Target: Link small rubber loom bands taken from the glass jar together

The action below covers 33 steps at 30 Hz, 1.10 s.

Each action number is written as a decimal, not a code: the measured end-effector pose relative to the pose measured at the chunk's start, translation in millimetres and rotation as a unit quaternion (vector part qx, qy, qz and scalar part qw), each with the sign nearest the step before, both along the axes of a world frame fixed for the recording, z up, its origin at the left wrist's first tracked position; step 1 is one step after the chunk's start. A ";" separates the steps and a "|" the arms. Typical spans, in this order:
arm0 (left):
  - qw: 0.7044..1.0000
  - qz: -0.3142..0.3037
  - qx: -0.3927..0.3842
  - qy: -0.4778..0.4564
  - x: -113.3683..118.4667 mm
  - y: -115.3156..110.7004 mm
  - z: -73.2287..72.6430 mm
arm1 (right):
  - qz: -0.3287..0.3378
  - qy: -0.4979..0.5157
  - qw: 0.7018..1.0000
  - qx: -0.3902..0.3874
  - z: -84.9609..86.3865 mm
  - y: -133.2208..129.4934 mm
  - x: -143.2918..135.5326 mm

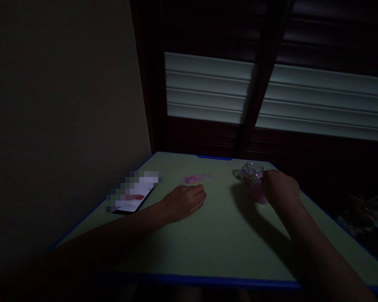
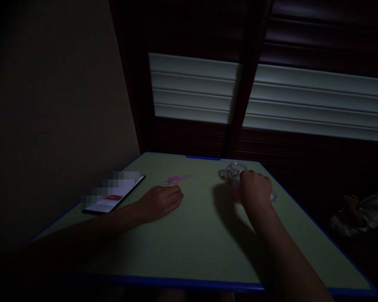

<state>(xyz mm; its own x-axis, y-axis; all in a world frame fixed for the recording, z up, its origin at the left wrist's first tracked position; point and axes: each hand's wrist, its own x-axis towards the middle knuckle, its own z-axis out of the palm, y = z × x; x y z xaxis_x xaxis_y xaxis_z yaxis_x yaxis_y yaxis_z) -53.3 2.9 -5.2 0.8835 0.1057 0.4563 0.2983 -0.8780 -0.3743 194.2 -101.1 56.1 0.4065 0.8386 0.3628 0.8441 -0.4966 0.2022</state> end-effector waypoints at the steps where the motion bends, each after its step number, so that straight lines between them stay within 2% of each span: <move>1: 1.000 0.002 0.002 0.000 -0.1 -0.1 -0.2 | 0.000 -0.007 1.000 0.005 -0.3 -0.1 -0.3; 12: 1.000 0.014 -0.001 0.017 -0.7 0.7 -1.5 | 0.006 -0.060 0.998 0.034 -0.6 -1.3 -0.6; 19: 1.000 0.028 0.000 0.014 -0.7 0.2 -1.2 | 0.018 -0.057 0.997 0.046 0.0 -0.3 0.0; 26: 0.998 0.058 -0.015 -0.003 -2.4 7.0 0.0 | 0.141 -0.062 0.985 0.078 0.0 0.6 -16.0; 33: 0.982 0.160 -0.086 -0.058 -7.9 17.1 6.8 | 0.274 0.097 0.956 0.052 -16.1 8.2 -33.8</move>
<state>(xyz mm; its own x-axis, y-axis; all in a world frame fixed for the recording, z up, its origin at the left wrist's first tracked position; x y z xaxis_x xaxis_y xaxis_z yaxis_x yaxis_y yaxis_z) -61.3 20.0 1.6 0.7358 0.4541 0.5024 0.6012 -0.7795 -0.1758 160.4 -92.9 40.0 -0.0150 0.9085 0.4176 0.9997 0.0212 -0.0102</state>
